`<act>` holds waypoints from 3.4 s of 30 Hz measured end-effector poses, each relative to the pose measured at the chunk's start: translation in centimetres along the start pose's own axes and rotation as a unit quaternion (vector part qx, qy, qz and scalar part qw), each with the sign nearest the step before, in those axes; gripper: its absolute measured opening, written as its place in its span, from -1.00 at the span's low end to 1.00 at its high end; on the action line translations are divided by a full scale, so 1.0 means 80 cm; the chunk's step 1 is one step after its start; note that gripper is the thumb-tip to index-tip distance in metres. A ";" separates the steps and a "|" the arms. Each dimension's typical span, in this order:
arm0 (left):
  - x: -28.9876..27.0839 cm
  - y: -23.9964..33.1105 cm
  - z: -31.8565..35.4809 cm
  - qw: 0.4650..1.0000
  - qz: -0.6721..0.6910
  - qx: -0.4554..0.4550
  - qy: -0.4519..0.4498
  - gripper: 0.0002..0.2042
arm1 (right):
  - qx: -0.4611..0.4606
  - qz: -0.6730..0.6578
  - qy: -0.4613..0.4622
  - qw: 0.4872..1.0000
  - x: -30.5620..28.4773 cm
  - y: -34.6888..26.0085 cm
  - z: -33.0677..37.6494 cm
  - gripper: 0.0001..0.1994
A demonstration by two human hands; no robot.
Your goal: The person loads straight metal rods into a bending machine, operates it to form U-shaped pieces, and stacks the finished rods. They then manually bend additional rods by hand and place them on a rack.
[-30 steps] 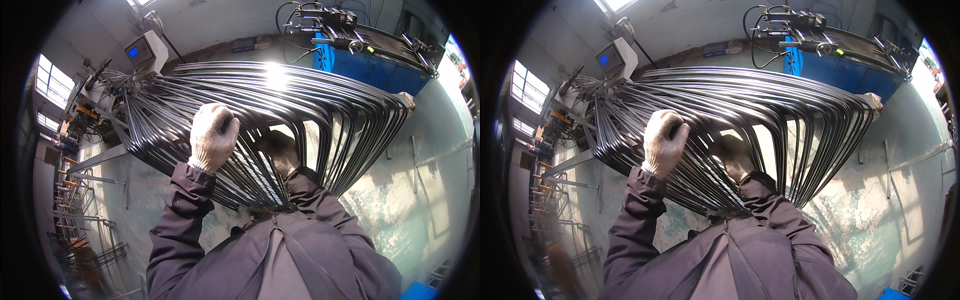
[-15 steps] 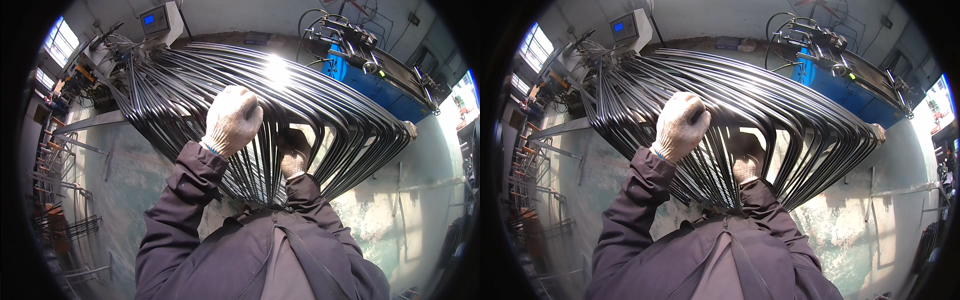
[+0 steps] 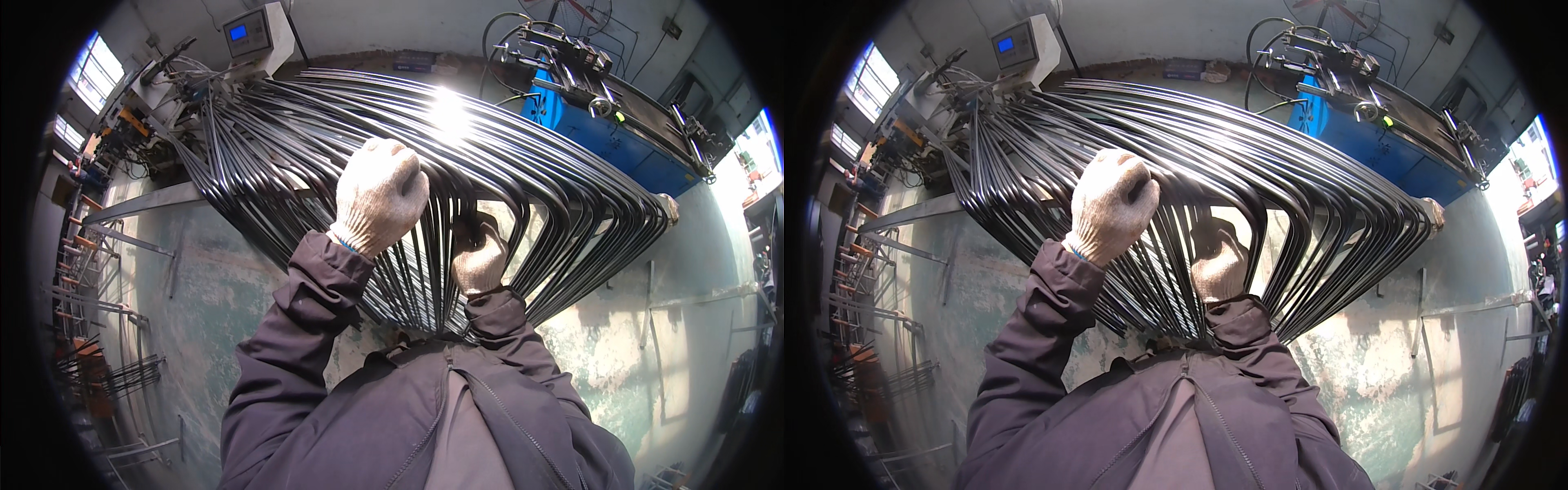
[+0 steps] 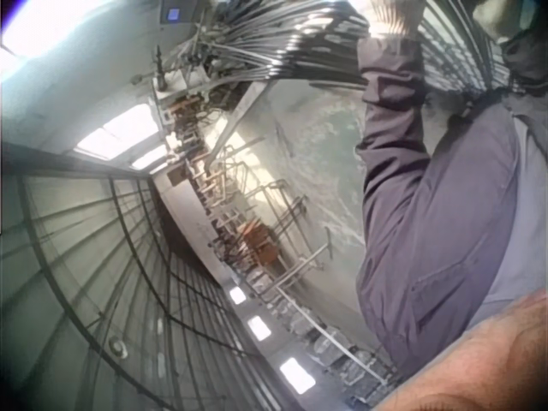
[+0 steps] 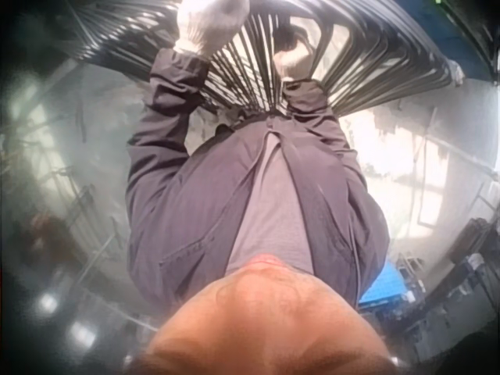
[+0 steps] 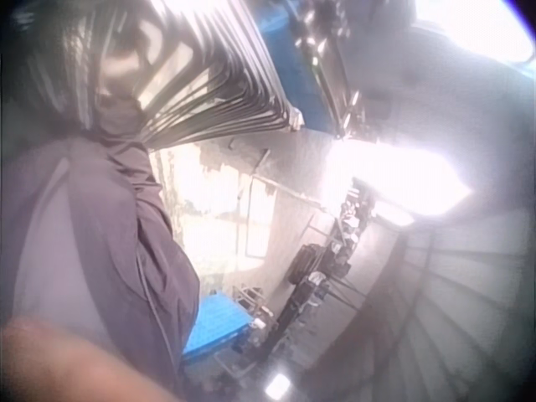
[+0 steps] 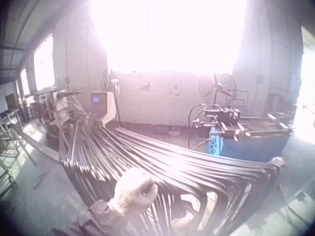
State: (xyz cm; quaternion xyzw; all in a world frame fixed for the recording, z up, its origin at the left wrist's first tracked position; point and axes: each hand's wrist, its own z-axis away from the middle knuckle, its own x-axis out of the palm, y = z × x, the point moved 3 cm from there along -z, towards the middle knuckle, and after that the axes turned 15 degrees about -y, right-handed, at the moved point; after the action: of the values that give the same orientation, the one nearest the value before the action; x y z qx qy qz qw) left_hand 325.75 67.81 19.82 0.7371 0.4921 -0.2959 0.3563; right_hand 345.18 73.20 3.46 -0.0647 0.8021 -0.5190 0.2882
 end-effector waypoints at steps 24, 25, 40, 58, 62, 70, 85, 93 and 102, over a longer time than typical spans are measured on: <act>-0.001 0.002 0.004 0.999 0.014 -0.023 -0.024 -0.92 | 0.015 -0.331 -0.045 0.942 0.017 0.039 -0.018 -0.72; -0.002 0.004 0.003 1.000 0.005 -0.015 -0.019 -0.92 | 0.020 -0.399 -0.047 0.915 0.017 0.039 -0.019 -0.77; -0.011 0.012 -0.006 0.998 0.010 0.033 -0.046 -0.85 | 0.062 0.185 0.165 0.967 -0.030 -0.012 0.005 -0.65; -0.008 0.002 -0.005 0.994 0.028 0.055 -0.086 -0.89 | 0.117 0.418 -0.008 0.901 -0.051 -0.090 0.045 -0.47; -0.004 0.002 -0.001 0.995 0.003 0.053 -0.088 -0.90 | 0.186 0.332 -0.053 0.923 -0.050 -0.121 0.054 -0.62; -0.005 0.005 -0.003 0.995 0.021 0.068 -0.069 -0.89 | 0.173 0.303 -0.063 0.935 0.028 -0.083 0.032 0.19; -0.014 -0.003 0.011 0.994 0.018 0.061 -0.090 -0.77 | -0.111 0.359 0.174 0.910 0.048 -0.054 0.022 -0.38; -0.047 -0.052 0.028 0.986 -0.006 -0.035 -0.163 -0.74 | -0.142 0.369 0.212 0.894 0.031 -0.035 0.055 -0.24; -0.055 -0.055 0.018 0.982 -0.016 -0.052 -0.182 -0.78 | -0.226 0.402 0.265 0.847 0.028 -0.058 0.020 -0.50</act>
State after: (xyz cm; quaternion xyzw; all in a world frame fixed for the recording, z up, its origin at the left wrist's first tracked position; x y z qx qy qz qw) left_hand 320.01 65.56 21.43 0.6434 0.4456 -0.4047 0.4730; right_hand 343.25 68.94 6.10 0.3401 0.8989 -0.1589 0.2259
